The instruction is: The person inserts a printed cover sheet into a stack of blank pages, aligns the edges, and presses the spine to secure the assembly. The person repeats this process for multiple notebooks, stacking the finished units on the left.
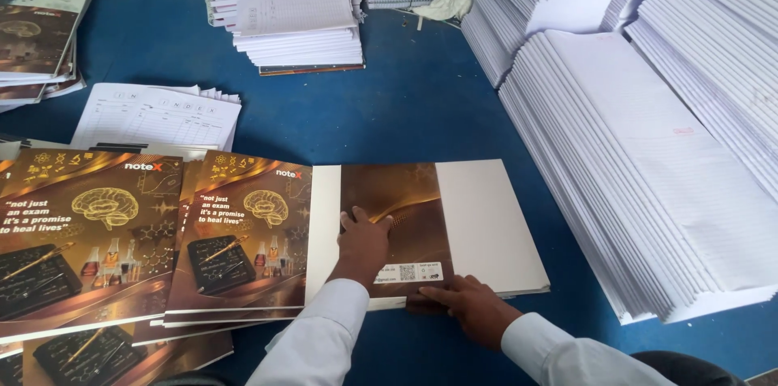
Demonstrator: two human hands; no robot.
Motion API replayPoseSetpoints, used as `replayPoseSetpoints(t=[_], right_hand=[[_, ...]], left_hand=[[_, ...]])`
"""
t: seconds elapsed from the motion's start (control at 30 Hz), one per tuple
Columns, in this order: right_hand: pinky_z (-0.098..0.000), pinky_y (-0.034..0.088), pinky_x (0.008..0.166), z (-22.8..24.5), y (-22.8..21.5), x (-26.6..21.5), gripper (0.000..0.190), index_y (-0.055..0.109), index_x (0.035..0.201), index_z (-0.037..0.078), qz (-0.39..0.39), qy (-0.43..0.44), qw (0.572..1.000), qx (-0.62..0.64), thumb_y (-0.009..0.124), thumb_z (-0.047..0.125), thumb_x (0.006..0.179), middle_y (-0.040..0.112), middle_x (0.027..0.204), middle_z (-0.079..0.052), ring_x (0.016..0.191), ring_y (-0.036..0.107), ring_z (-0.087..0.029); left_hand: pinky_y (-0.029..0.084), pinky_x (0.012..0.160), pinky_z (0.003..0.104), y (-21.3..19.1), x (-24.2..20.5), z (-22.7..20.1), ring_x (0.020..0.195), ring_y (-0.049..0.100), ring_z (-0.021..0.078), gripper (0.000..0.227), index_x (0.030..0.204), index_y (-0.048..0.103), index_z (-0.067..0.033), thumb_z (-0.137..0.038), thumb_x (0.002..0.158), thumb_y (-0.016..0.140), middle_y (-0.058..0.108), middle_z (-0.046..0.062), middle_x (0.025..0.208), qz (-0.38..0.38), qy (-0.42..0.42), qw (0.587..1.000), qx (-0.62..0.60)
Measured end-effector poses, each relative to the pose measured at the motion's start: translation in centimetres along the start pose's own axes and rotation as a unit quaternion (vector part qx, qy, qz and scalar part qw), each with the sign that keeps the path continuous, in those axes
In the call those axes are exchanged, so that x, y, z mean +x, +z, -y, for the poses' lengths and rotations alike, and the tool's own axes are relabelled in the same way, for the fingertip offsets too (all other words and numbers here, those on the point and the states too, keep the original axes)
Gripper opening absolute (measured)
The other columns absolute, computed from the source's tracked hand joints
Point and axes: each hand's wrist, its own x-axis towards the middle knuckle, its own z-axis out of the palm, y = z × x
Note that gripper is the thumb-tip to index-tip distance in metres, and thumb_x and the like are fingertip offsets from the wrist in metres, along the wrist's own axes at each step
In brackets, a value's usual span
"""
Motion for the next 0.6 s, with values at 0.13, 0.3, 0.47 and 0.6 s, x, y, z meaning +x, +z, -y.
replayPoseSetpoints(t=[0.13,0.3,0.47,0.6], right_hand=[[-0.0403,0.048,0.105,0.0,-0.5,-0.9,0.037,0.068,0.131,0.022,0.060,-0.017,0.998,-0.009,0.060,0.013,0.096,0.065,0.128,-0.010,0.119,0.060,-0.027],[-0.0372,0.054,0.098,0.5,-2.1,0.1,0.026,0.079,0.114,0.014,-0.021,0.067,0.997,0.023,0.067,0.027,0.095,0.075,0.112,-0.010,0.104,0.071,-0.024],[-0.0384,0.060,0.090,0.0,-2.6,2.5,0.056,0.052,0.143,0.010,-0.163,0.127,0.967,0.151,0.066,0.029,0.092,0.074,0.115,-0.015,0.102,0.074,-0.025],[-0.0389,0.061,0.087,-1.0,-2.3,4.5,0.066,0.042,0.151,0.009,-0.144,0.211,0.936,0.243,0.063,0.036,0.094,0.072,0.116,-0.018,0.101,0.076,-0.029]], left_hand=[[0.040,0.113,0.060,0.1,0.0,0.1,0.148,0.020,0.0568,0.047,0.150,0.047,-0.0345,-0.021,0.105,0.048,0.019,0.030,0.163,0.001,0.003,1.000,0.007],[0.035,0.116,0.059,0.1,-0.3,0.1,0.149,0.017,0.0561,0.048,0.151,0.045,-0.0344,-0.022,0.105,0.049,0.017,0.029,0.164,0.005,0.004,1.000,-0.003],[0.033,0.117,0.057,0.2,-0.5,0.2,0.150,0.017,0.0542,0.049,0.151,0.046,-0.0353,-0.020,0.104,0.049,0.016,0.028,0.164,0.006,0.000,1.000,-0.011],[0.034,0.116,0.058,0.3,-0.3,0.2,0.148,0.018,0.0553,0.048,0.151,0.044,-0.0253,-0.019,0.103,0.051,0.018,0.030,0.162,-0.008,0.005,1.000,-0.018]])
